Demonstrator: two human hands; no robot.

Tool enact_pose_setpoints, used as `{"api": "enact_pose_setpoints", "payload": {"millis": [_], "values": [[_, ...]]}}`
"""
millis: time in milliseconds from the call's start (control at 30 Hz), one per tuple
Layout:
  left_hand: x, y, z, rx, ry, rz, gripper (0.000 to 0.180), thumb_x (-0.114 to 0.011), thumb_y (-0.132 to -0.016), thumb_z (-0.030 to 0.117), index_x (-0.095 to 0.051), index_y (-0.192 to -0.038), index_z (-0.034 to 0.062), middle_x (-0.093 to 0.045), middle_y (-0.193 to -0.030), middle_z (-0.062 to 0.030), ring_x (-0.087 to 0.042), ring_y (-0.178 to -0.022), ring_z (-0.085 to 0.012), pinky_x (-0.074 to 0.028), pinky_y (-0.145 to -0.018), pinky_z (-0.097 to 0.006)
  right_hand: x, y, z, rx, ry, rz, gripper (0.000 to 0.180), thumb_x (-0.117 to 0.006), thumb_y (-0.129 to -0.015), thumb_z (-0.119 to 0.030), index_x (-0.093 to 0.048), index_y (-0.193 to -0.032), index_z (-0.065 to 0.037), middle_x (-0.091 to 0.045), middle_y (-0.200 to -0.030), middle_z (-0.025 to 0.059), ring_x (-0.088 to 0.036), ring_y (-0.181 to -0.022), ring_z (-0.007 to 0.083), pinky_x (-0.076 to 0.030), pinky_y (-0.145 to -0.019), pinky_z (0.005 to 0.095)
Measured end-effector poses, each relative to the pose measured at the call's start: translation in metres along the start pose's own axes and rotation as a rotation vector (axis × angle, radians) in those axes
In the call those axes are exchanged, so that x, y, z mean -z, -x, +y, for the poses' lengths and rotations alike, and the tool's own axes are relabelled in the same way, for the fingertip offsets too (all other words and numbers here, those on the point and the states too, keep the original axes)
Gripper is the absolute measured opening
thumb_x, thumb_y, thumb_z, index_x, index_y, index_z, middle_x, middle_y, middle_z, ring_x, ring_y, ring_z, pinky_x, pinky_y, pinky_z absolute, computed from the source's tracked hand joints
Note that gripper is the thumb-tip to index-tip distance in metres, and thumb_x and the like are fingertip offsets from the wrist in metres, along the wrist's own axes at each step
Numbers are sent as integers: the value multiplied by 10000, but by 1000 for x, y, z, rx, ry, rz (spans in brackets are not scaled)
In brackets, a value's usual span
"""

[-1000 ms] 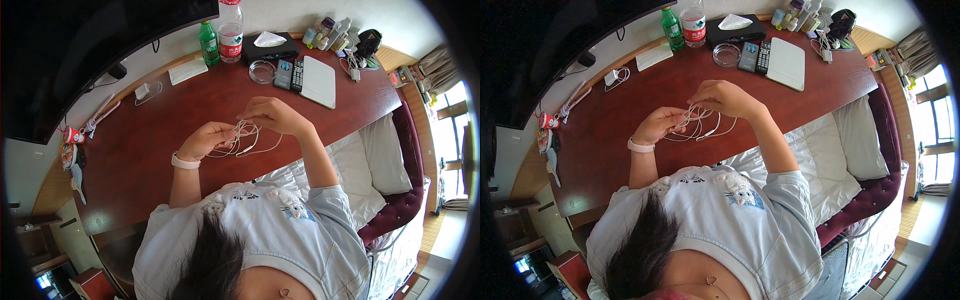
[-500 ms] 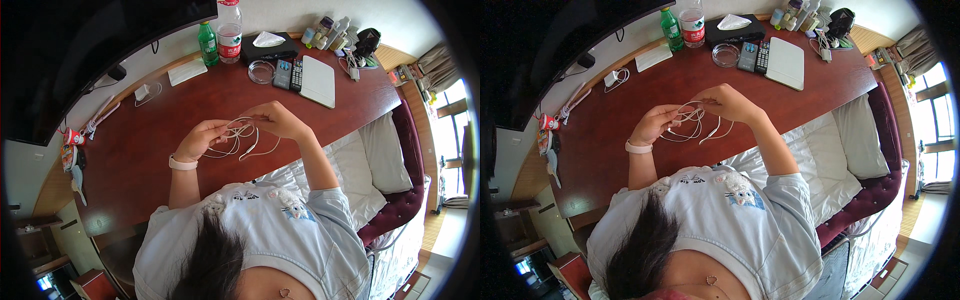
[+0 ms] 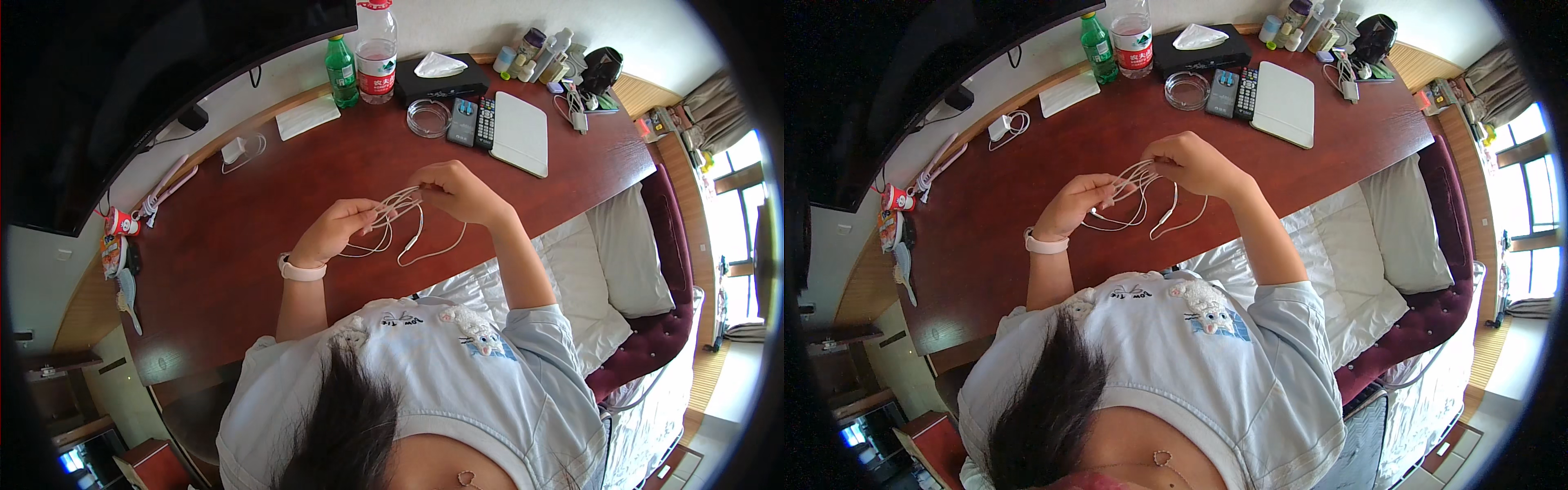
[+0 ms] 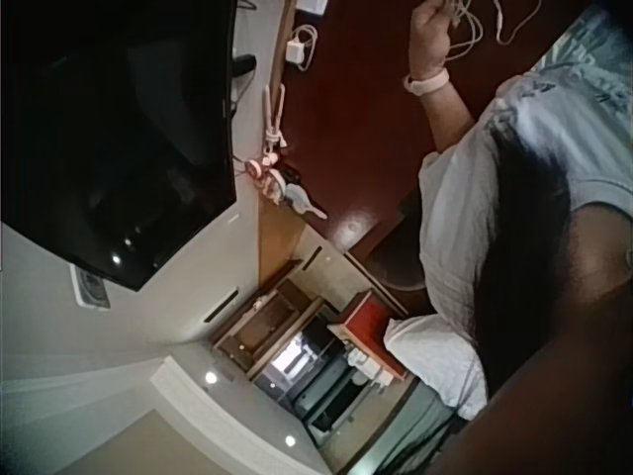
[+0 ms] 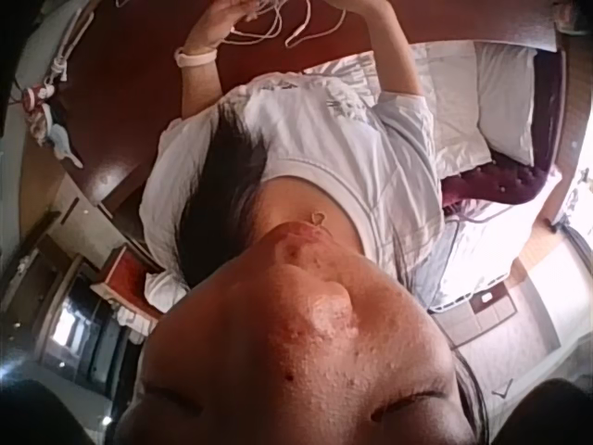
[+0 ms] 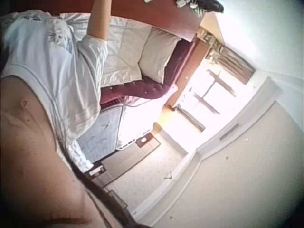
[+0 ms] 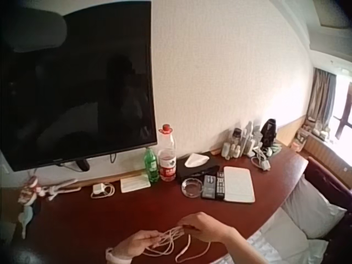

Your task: The person walks to a desk and coils the cable around a power adapter by hand. The person then picks up a pair of wired earphones, untangles and wraps the cord, and places them back on the desk.

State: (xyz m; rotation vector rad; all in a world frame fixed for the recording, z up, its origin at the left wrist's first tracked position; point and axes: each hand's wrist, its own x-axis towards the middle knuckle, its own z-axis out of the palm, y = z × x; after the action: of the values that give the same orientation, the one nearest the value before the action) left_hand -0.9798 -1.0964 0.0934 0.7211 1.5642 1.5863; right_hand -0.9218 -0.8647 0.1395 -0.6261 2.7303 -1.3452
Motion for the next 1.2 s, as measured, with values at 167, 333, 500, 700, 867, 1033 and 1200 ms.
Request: {"api": "enact_pose_setpoints", "payload": {"millis": [167, 333, 500, 700, 867, 1033, 1200], "values": [[-1, 2, 1, 102, -3, -44, 244, -454, -913, 135, -622, -1018, -6, -508, -745, 49, -419, -687, -52, -363, -638, -187, -11, 3, 18, 22, -193, 27, 136, -545, -805, 3, -571, -937, 23, -578, -715, 63, -531, -642, 143, -445, -612, 269], [2, 6, 7, 167, 219, -20, 222, -457, -908, 145, -579, -964, -32, -491, -752, 25, -426, -692, -56, -370, -639, -175, -4, 5, 20, -271, -703, -148, 118, -522, -863, -67, -565, -953, -5, -603, -791, 41, -476, -590, 68, -367, -514, 207], [8, 7, 2, 150, 374, -88, 240, -472, -897, 136, -549, -1012, -60, -536, -835, -15, -429, -688, -56, -390, -642, -160, -5, 5, 32, -267, -984, -205, 112, -523, -870, -87, -558, -933, -2, -590, -797, 29, -390, -540, 34, -304, -478, 186], [12, 7, -5, 46, 349, -191, 172, -425, -897, 144, -496, -826, 5, -427, -740, 19, -383, -655, -61, -363, -605, -186, -16, 2, 25, -193, -1084, -169, 75, -572, -822, -44, -533, -876, -10, -564, -749, 3, -398, -556, 15, -293, -475, 182], [5, 11, 10, 110, 351, -230, 162, -429, -898, 167, -464, -794, 47, -400, -697, 29, -381, -620, -58, -379, -638, -212, -15, 2, 18, -148, -791, -115, 123, -625, -785, -16, -534, -866, -21, -547, -745, -21, -444, -598, 12, -327, -498, 178], [7, 14, 7, 118, 326, -248, 150, -455, -900, 176, -473, -823, 48, -416, -677, 32, -391, -537, -52, -405, -622, -222, -9, 2, 10, -318, -811, -112, 80, -615, -814, -47, -547, -845, -17, -547, -694, -21, -452, -522, 19, -334, -452, 167], [11, 14, 5, 142, 229, -238, 139, -446, -893, 160, -463, -811, 50, -410, -668, 29, -370, -498, -48, -393, -564, -218, -10, 1, 9, -361, -802, -80, 82, -606, -829, -64, -558, -852, -2, -543, -650, -2, -416, -457, 16, -310, -404, 168]]}}
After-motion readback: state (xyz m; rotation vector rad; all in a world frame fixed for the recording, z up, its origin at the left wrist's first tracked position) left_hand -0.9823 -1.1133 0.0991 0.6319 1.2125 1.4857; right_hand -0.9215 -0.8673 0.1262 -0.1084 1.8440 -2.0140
